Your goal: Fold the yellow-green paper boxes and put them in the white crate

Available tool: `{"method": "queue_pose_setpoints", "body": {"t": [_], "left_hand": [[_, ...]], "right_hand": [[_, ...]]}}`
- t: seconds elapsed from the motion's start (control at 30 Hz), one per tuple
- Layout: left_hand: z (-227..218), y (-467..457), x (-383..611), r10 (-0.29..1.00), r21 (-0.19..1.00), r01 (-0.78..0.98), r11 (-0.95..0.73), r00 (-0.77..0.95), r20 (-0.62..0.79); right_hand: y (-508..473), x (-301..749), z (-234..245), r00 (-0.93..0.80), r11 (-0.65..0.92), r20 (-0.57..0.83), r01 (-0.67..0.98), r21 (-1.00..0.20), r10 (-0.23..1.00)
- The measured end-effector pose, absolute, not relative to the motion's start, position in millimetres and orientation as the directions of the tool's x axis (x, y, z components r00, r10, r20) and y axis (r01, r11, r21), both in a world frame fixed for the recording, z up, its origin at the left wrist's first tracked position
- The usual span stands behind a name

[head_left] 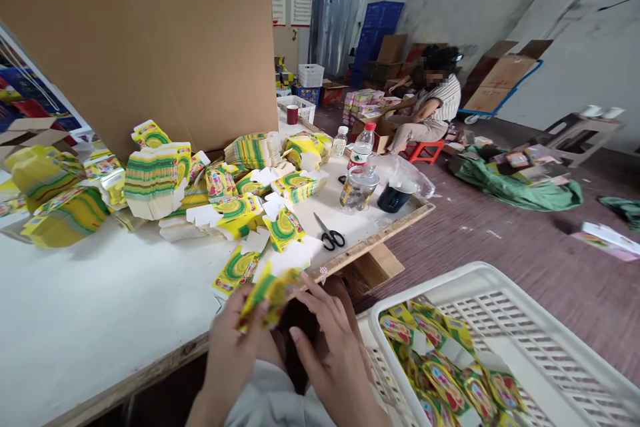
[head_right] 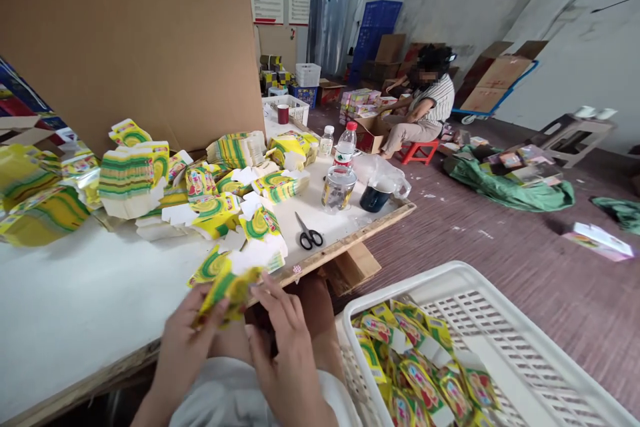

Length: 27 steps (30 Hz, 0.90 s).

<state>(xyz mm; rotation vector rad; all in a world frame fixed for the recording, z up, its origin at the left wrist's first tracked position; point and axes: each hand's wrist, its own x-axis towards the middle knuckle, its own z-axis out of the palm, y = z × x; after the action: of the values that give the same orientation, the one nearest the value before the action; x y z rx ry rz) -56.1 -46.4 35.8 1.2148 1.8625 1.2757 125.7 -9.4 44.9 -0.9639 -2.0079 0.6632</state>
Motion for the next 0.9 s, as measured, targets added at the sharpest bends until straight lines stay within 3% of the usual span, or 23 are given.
{"method": "queue_pose_setpoints", "body": {"t": [0.1,0.23,0.4,0.53,0.7,0.9], "left_hand": [[40.9,-52.6,-32.3,0.962,0.973,0.23,0.019,-0.271,0.046],[40.0,-50.6,-27.4,0.971,0.985,0.168,0.027,-0.239,0.014],[40.2,-48.9,-29.6,0.98,0.988,0.149,0.041,-0.201,-0.011],[42.3,-49.8,-28.8,0.981,0.987,0.151,0.056,-0.193,-0.026],[42.7,-51.2,-28.0,0.993,0.992,0.105,0.064,-0.108,-0.052],[38.5,-54.2,-29.7,0.995,0.994,0.044,0.097,-0.042,-0.095]], "right_hand": [[-14.5,117.7,41.0,-0.412,0.611,0.458,0.418,-0.673,0.787],[-15.0,119.2,40.1,-0.344,0.591,0.484,0.388,-0.707,0.805],[-10.3,123.9,39.4,-0.284,0.575,0.504,0.485,-0.659,0.816],[-9.2,125.0,37.5,-0.27,0.529,0.456,0.458,-0.714,0.848],[-7.0,127.0,37.4,-0.3,0.571,0.486,0.437,-0.694,0.821],[-6.5,129.6,36.7,-0.266,0.5,0.428,0.352,-0.791,0.864]]}}
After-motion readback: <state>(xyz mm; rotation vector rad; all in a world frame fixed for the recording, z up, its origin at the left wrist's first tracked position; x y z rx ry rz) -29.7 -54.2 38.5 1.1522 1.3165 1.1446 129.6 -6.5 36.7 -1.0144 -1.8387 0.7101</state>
